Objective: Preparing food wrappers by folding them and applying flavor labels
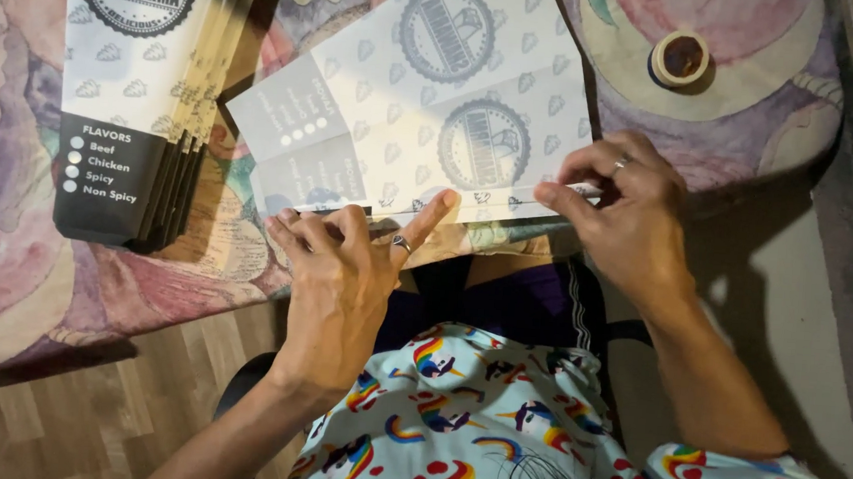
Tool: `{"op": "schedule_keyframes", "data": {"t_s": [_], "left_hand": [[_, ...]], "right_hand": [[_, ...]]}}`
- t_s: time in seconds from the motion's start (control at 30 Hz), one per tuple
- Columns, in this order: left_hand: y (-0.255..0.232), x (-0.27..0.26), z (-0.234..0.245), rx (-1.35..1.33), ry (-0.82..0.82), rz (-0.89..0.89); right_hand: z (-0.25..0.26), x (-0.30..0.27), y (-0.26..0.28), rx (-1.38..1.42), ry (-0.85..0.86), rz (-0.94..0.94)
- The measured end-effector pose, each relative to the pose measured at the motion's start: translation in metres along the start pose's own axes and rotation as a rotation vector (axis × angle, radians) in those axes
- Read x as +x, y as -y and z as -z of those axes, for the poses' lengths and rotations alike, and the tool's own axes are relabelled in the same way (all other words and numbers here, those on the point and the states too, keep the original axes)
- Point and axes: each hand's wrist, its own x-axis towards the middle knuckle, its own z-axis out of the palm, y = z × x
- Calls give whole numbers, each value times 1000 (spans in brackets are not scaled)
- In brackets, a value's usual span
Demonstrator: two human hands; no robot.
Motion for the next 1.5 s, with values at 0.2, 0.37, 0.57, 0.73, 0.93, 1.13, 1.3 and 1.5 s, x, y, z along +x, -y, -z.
{"op": "schedule_keyframes", "data": {"t_s": [0.2,0.37,0.57,0.73,0.93,1.13,1.3,1.5], "left_hand": [[1,0,3,32,25,-6],[1,0,4,-7,39,-1],[0,-1,6,-15,51,16],[1,2,7,17,79,11],[-5,3,2,-96,73,60],[-3,2,2,-103,60,59],[-2,2,2,-36,54,51],[-3,3,1,-96,70,42]], "right_hand": [[12,-9,-14,151,-19,-82],[37,5,-40,51,30,-106],[53,50,-72,-395,-204,179],[46,46,-44,-462,-175,387],[-5,20,33,-75,215,679],[7,10,16,42,151,624],[40,-2,-2,-38,49,405],[-29,7,45,138,155,571]]}}
